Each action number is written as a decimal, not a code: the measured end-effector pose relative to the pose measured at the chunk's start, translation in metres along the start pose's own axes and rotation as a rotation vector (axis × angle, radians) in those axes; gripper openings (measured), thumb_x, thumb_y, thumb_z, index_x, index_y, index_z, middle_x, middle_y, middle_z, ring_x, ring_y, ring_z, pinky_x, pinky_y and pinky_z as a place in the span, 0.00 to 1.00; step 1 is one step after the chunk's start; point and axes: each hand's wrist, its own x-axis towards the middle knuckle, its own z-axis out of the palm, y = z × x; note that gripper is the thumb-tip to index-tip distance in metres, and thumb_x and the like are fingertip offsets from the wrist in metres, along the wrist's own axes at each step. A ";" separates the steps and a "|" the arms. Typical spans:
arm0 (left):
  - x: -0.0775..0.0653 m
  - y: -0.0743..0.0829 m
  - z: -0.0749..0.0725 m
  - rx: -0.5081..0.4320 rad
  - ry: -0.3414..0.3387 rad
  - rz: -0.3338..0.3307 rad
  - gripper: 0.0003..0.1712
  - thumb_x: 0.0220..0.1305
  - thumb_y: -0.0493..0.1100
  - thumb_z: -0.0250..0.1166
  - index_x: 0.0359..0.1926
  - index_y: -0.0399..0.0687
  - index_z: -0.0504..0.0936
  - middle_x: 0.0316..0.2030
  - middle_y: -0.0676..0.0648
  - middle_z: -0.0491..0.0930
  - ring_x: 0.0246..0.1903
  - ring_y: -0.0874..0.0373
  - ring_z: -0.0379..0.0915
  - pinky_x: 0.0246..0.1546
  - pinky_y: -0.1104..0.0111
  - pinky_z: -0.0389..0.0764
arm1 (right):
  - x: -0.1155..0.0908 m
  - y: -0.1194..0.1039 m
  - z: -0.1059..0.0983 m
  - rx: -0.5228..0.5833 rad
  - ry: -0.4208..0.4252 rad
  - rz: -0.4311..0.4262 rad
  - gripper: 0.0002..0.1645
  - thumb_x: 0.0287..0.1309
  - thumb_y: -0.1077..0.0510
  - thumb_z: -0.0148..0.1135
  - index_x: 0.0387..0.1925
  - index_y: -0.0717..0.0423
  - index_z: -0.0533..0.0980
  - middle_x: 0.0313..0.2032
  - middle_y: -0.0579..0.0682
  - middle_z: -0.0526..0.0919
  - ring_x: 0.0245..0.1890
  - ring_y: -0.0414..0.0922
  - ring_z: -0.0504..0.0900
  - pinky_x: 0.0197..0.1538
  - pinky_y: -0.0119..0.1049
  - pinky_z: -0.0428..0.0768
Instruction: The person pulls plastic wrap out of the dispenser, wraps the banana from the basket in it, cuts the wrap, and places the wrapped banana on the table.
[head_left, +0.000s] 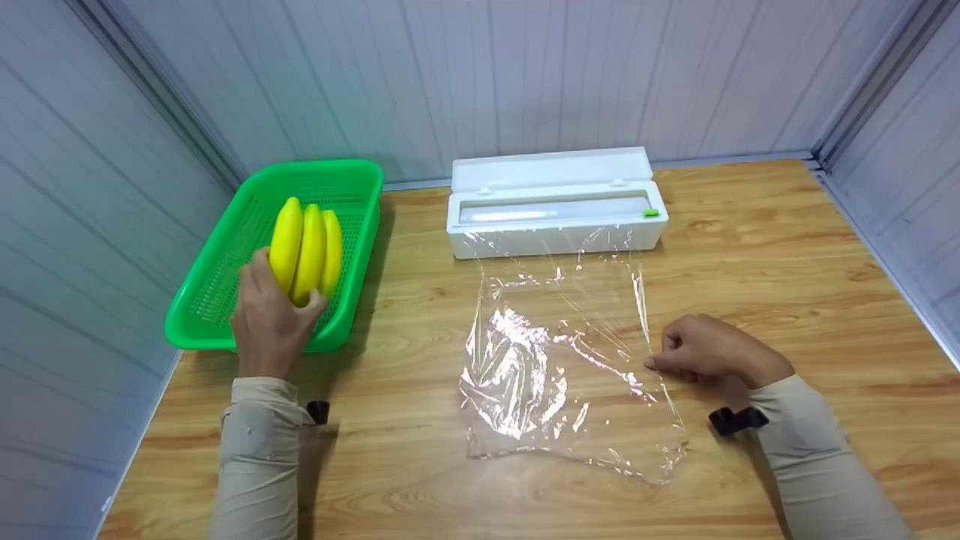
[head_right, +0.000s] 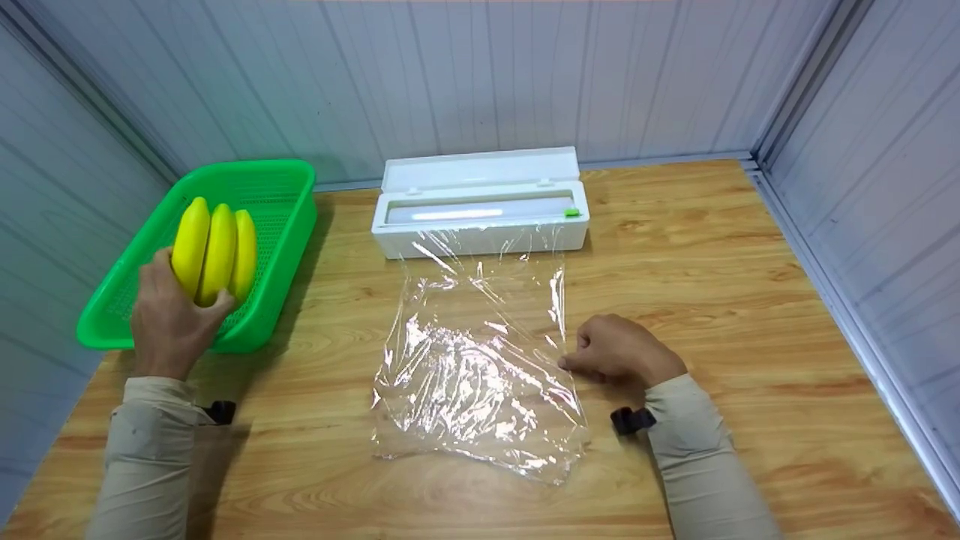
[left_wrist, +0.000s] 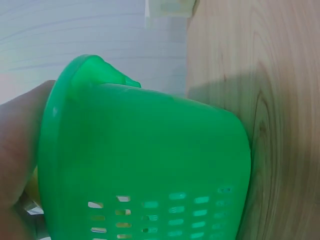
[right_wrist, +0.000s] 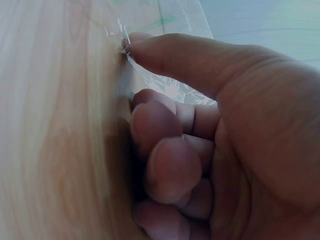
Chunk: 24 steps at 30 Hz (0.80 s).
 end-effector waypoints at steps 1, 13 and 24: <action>0.000 0.000 0.000 -0.003 0.009 0.003 0.41 0.54 0.41 0.69 0.67 0.39 0.62 0.46 0.33 0.71 0.37 0.39 0.70 0.36 0.44 0.78 | 0.000 0.000 0.000 0.001 0.000 -0.002 0.23 0.59 0.42 0.70 0.19 0.51 0.74 0.14 0.43 0.76 0.16 0.40 0.73 0.21 0.33 0.69; 0.000 0.006 -0.004 -0.011 0.035 0.028 0.42 0.53 0.40 0.71 0.67 0.38 0.63 0.47 0.32 0.71 0.38 0.37 0.73 0.40 0.42 0.79 | 0.000 -0.001 0.000 0.003 -0.004 0.001 0.23 0.59 0.43 0.70 0.19 0.51 0.74 0.15 0.44 0.77 0.17 0.40 0.74 0.22 0.33 0.69; -0.005 0.023 -0.005 -0.054 0.144 0.141 0.41 0.52 0.36 0.72 0.66 0.38 0.63 0.50 0.31 0.73 0.41 0.37 0.75 0.44 0.44 0.80 | -0.002 -0.002 0.001 -0.004 -0.002 0.011 0.23 0.59 0.42 0.70 0.19 0.51 0.73 0.15 0.44 0.77 0.17 0.41 0.74 0.23 0.33 0.69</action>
